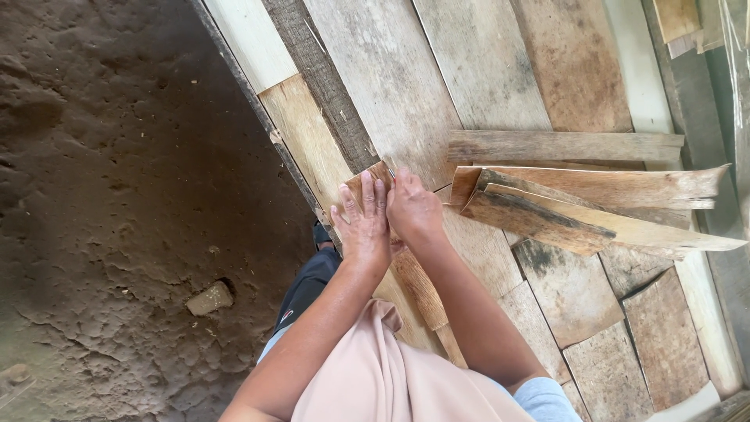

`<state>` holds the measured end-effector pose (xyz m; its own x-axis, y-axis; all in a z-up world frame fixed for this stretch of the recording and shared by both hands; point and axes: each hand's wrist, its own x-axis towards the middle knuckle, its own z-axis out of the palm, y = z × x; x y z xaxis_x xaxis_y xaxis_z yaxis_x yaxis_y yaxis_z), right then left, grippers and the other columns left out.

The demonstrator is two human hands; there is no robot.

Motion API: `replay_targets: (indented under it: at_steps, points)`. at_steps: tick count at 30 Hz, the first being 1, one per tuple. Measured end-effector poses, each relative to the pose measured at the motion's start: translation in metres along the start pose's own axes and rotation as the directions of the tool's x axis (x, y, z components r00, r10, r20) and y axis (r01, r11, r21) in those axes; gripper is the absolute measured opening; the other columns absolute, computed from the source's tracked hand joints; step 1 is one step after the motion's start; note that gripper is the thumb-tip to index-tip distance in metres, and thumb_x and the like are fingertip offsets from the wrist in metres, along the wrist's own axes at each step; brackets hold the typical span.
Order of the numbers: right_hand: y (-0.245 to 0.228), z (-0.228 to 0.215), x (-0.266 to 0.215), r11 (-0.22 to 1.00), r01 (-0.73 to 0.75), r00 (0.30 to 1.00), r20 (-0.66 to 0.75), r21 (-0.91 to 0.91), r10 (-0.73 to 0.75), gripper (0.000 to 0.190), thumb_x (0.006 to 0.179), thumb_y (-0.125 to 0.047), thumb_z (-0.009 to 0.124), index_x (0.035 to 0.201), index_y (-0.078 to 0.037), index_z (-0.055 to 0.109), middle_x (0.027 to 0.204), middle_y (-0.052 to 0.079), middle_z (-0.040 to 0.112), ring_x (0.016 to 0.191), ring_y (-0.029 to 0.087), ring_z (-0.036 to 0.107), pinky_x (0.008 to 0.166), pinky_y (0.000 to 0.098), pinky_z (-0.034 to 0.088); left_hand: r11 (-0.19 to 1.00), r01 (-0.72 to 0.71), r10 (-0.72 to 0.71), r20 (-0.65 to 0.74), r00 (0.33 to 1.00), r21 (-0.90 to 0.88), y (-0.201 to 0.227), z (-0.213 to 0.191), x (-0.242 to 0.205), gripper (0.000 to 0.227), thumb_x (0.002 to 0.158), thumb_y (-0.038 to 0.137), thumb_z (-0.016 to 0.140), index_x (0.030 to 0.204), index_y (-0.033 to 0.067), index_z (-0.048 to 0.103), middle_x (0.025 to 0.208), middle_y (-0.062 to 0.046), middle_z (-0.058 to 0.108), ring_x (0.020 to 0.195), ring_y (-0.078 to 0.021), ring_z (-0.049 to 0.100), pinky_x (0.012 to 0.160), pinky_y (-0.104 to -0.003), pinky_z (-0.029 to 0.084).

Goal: The person uses a red utility knife to score and split thin wooden planks on a wooden workbench. They repeatedly score the wood along its length, then break the planks into smaller pieces by hand, placing the split pieces aside.

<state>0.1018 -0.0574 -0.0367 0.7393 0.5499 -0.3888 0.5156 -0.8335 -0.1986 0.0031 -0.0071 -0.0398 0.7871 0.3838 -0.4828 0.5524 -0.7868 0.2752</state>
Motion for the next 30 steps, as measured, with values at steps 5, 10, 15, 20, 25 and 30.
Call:
replay_targets:
  at_steps: [5,10,15,20,25,30]
  points:
    - [-0.008,-0.014,-0.001,1.000,-0.016,0.996,0.090,-0.018,0.017,0.024,0.095,-0.026,0.039,0.113,-0.012,0.048,0.105,0.021,0.065,0.085,0.052,0.072,0.076,0.0609,0.058,1.000,0.012,-0.012,-0.056,0.998,-0.018,0.000,0.012,0.003,0.141,0.061,0.052,0.093,0.163,0.0101,0.006,0.171,-0.014,-0.009,0.147,-0.0592,0.006,0.109,-0.080,0.024]
    - [-0.020,-0.033,-0.001,0.998,-0.030,0.986,0.162,-0.063,0.040,0.021,0.096,-0.025,0.037,0.110,-0.013,0.047,0.099,0.019,0.069,0.089,0.051,0.073,0.079,0.0595,0.058,0.998,0.053,-0.057,-0.145,0.988,-0.031,0.004,0.026,0.008,0.111,0.079,0.037,0.082,0.163,0.0144,0.015,0.172,-0.009,-0.004,0.149,-0.0566,0.010,0.108,-0.080,0.025]
    - [-0.031,-0.056,-0.004,0.997,-0.055,0.965,0.251,-0.059,0.068,0.024,0.096,-0.024,0.034,0.112,-0.012,0.046,0.102,0.021,0.072,0.099,0.049,0.072,0.088,0.0589,0.055,0.994,0.098,-0.103,-0.137,0.985,-0.043,0.000,0.066,0.029,0.086,0.092,0.023,0.066,0.163,0.0175,0.018,0.173,-0.005,-0.004,0.150,-0.0554,0.008,0.107,-0.081,0.025]
    - [-0.011,-0.034,-0.009,0.992,-0.072,0.951,0.292,-0.102,0.099,0.020,0.095,-0.028,0.039,0.109,-0.015,0.047,0.096,0.018,0.074,0.097,0.045,0.074,0.086,0.0563,0.057,0.996,0.080,-0.082,-0.076,0.994,-0.030,0.006,0.020,0.007,0.096,0.087,0.018,0.071,0.164,0.0153,0.013,0.172,-0.008,-0.009,0.150,-0.0569,0.004,0.106,-0.081,0.024]
    - [-0.001,-0.038,-0.022,0.994,-0.092,0.943,0.314,-0.062,0.107,0.022,0.095,-0.027,0.040,0.108,-0.012,0.049,0.096,0.023,0.074,0.098,0.046,0.073,0.086,0.0584,0.056,0.998,0.055,-0.055,0.005,0.998,-0.006,0.007,0.009,0.009,0.121,0.072,0.016,0.086,0.163,0.0092,0.008,0.170,-0.013,-0.017,0.149,-0.0599,-0.001,0.106,-0.084,0.021]
    - [0.003,-0.064,-0.041,0.984,-0.150,0.928,0.356,0.098,0.106,0.033,0.101,-0.032,0.039,0.114,-0.006,0.053,0.104,0.035,0.070,0.106,0.055,0.067,0.090,0.0641,0.051,0.999,0.032,-0.034,0.059,0.998,0.045,0.004,0.007,0.009,0.144,0.060,0.063,0.090,0.162,0.0045,0.007,0.169,-0.019,-0.012,0.148,-0.0600,0.005,0.107,-0.082,0.024]
